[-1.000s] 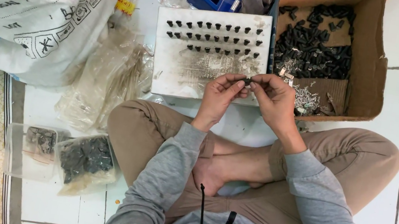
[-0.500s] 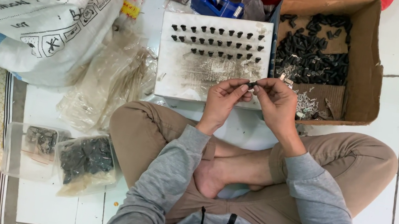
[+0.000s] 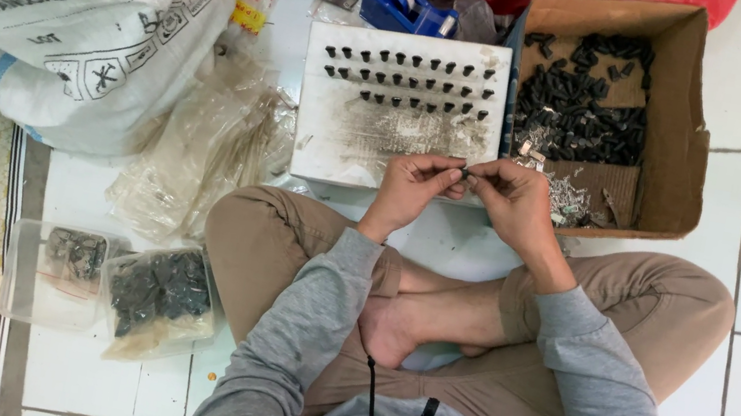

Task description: Sorting small black components from a cardboard box into a white grid tray while sitting on the floor.

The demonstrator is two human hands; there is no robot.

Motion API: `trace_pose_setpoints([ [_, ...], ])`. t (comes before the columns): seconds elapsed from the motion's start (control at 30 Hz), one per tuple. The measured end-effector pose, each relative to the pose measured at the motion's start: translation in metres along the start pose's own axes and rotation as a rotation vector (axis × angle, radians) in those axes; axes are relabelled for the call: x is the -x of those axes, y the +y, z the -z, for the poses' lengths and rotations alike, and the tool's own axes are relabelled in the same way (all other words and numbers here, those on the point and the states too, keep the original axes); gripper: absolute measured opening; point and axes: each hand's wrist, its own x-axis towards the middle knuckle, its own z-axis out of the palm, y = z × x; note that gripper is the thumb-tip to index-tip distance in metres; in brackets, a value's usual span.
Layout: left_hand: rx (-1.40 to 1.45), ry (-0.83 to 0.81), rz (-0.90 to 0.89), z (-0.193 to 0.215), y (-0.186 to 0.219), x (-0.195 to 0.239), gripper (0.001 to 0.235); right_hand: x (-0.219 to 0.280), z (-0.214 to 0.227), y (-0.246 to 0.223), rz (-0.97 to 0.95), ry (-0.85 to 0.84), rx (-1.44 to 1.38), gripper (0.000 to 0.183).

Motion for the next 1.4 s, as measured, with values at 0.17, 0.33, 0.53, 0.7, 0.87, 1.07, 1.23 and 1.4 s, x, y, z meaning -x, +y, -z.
trace_pose_setpoints([
  [0.17, 0.095, 0.038, -0.063, -0.003, -0.019, -0.007, 0.020, -0.001, 0.004, 0.001, 0.005, -0.019, -0.036, 0.025],
  [0.33, 0.182, 0.075, -0.080, -0.016, -0.010, -0.010, 0.022, -0.008, 0.007, 0.019, 0.054, 0.022, -0.052, 0.023],
  [0.53, 0.040, 0.148, -0.090, -0.001, 0.049, -0.001, 0.031, -0.029, -0.024, -0.030, 0.113, 0.048, 0.013, 0.013],
  [0.7, -0.730, 0.359, 0.088, 0.035, 0.156, 0.035, 0.053, -0.072, -0.081, -0.074, 0.393, -0.069, 0.474, 0.014],
  [0.87, -0.837, 0.371, 0.160, 0.065, 0.128, 0.016, 0.060, -0.105, -0.135, -0.083, 0.504, -0.168, 0.749, 0.012],
  [1.07, -0.760, 0.348, 0.222, 0.071, 0.133, 0.013, 0.067, -0.126, -0.156, -0.055, 0.569, -0.212, 0.984, 0.013],
  [1.23, -0.740, 0.324, 0.245, 0.069, 0.136, 0.010, 0.068, -0.131, -0.156, -0.037, 0.552, -0.207, 1.011, 0.014],
  [1.4, -0.749, 0.327, 0.258, 0.074, 0.117, -0.002, 0.066, -0.132, -0.157, -0.033, 0.535, -0.210, 0.974, 0.014],
])
